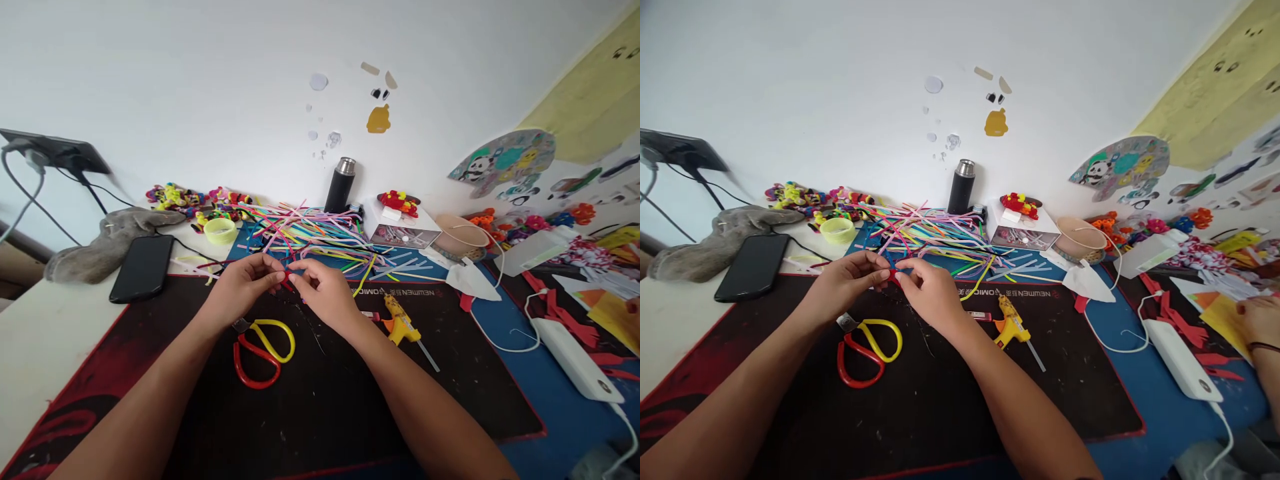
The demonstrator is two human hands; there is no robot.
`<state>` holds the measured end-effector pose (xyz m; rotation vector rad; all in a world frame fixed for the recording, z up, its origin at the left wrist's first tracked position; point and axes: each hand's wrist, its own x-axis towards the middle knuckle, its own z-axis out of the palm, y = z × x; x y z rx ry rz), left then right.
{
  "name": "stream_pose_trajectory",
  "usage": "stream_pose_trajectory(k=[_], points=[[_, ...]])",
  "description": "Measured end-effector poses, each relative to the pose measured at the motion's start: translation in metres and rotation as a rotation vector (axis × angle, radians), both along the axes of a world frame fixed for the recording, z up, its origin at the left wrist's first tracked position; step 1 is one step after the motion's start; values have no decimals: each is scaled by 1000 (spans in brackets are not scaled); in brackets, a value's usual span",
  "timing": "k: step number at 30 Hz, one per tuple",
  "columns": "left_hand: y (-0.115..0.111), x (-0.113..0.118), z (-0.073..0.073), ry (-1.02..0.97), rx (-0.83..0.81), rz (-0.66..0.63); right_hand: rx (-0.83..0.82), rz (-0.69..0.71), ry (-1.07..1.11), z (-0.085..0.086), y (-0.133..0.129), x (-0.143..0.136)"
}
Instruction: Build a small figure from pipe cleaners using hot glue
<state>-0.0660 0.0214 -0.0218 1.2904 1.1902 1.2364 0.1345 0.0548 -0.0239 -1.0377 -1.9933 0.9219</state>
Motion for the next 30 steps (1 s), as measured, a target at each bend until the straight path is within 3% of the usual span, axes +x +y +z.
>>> stream_pose_trajectory(k=[4,8,14,19,25,30], points=[[-2,7,5,35,-21,-31,27,20,-21,-2,-2,4],[-3,11,6,-51,-59,-19,52,42,19,-1,-4,4],[-7,15,3,-190,-88,-15,101,-62,73,-2,-11,8],[-14,23,5,33,-57,17,142,-134,84,-4,-14,14],[-18,26,6,374,132,83,212,-150,23,-4,-17,14],[-20,27,10,529,240,106,245,-144,-18,-6,-18,15]])
